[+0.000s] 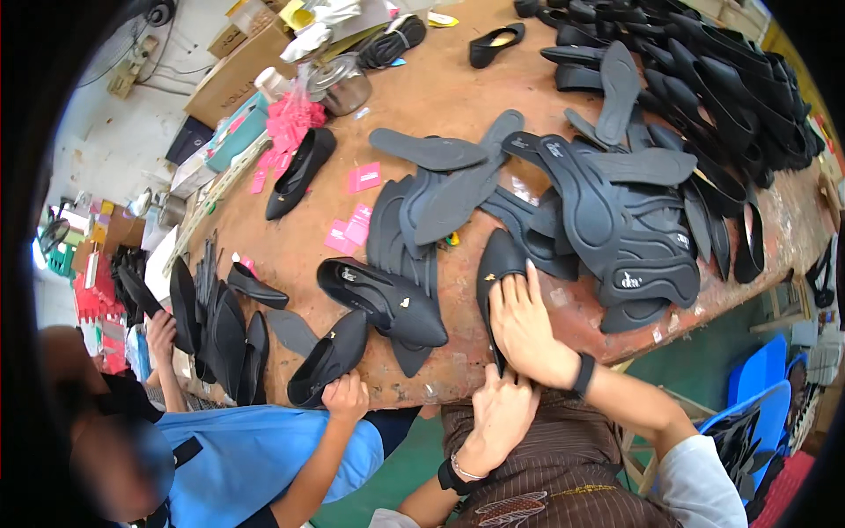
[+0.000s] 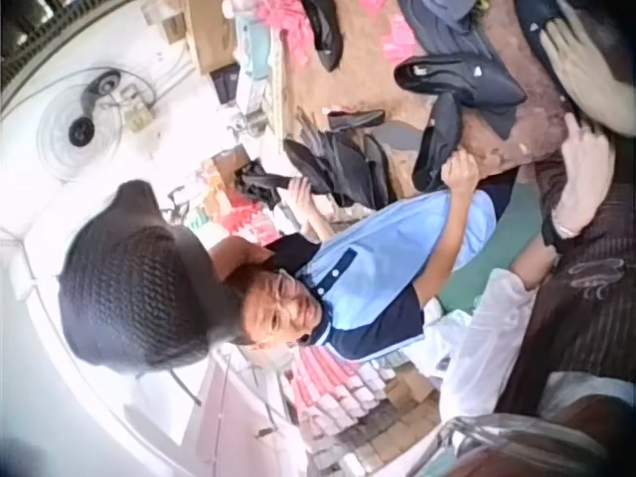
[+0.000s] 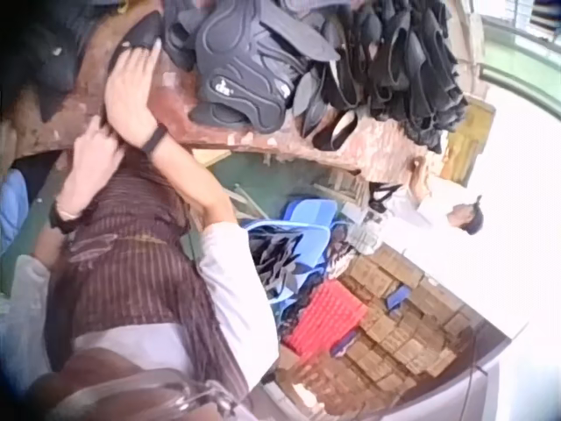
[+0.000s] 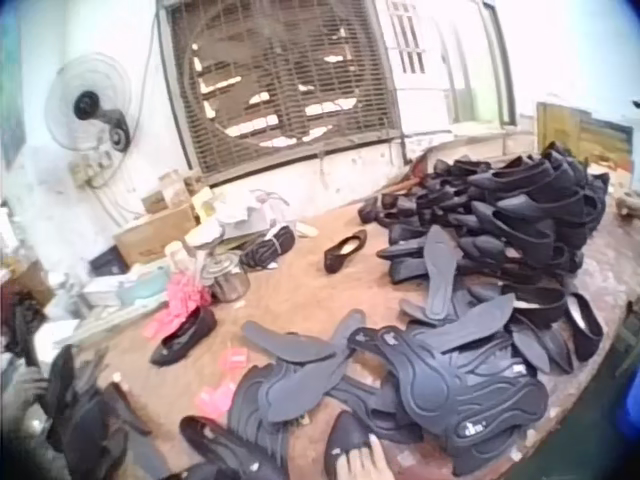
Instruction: The person assembles black flat shoes by inserting insoles into the shoe uppers and attaching pink tags. They also wipe the insoles with a white cloth before insertion. The process involves handling multiple shoes and insoles on a cluttered work table.
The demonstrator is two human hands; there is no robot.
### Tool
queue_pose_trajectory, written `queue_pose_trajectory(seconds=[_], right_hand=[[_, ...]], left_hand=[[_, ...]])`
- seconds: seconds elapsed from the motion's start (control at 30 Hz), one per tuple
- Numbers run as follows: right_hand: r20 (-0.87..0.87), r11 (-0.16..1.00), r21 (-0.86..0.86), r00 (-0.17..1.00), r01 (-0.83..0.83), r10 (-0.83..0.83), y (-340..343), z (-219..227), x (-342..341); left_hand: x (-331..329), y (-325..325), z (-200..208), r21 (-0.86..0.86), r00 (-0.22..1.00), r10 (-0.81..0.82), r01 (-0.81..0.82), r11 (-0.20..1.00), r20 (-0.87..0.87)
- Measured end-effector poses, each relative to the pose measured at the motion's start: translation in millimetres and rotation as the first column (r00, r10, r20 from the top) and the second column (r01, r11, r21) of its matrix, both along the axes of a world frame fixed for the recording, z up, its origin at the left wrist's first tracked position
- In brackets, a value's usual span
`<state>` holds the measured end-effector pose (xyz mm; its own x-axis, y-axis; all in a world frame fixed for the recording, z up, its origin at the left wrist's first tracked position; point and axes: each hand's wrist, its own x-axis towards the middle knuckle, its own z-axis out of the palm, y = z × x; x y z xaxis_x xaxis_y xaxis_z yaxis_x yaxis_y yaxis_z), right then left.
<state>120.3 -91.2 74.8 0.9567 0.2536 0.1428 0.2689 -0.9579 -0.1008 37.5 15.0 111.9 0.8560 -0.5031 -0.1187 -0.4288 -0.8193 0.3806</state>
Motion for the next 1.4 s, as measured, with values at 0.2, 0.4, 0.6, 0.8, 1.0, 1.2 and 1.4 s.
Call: queue_pose_trajectory(seconds=[0.2,0.4,0.6,0.8,1.0,1.2,1.4], right_hand=[[-0.089,0.996,-0.066,0.995,-0.059,0.053,-1.5,-20.3,20.4],[-0.231,0.974,-0.113,0.958,-0.198,0.168,-16.9,8.3,29.6],[0.038,0.577,0.792,0.959,-0.200,0.280,-62.3,86.3,-19.8],[0.149,0.844,0.509,0.949,0.168,-0.278,-89.9,77.2,-37.1],[-0.003,0.913,0.194,0.930,0.360,-0.367,-126.7,47.8,-26.5],[0.160,0.870,0.184,0.859,0.457,-0.486,-180.1,42.9,-5.8],[-0.192,0.873,0.346,0.937,0.344,-0.293,-205.7,74.0,-12.2]], left_hand=[[-5.1,-1.7,-5.8,0.035,0.994,0.010,-0.014,0.999,0.111],[0.3,2.7,14.1,0.018,0.993,0.007,-0.009,1.000,0.119],[24.3,85.2,100.7,-0.223,0.980,0.195,-0.201,0.954,-0.049],[95.5,150.3,134.0,-0.056,0.593,0.513,-0.618,0.784,0.621],[89.9,131.5,63.7,0.102,0.951,0.302,-0.307,0.946,0.057],[86.6,129.7,0.7,0.115,0.824,0.507,-0.546,0.830,0.253],[107.7,156.2,14.4,-0.022,0.851,0.351,-0.372,0.928,0.391]])
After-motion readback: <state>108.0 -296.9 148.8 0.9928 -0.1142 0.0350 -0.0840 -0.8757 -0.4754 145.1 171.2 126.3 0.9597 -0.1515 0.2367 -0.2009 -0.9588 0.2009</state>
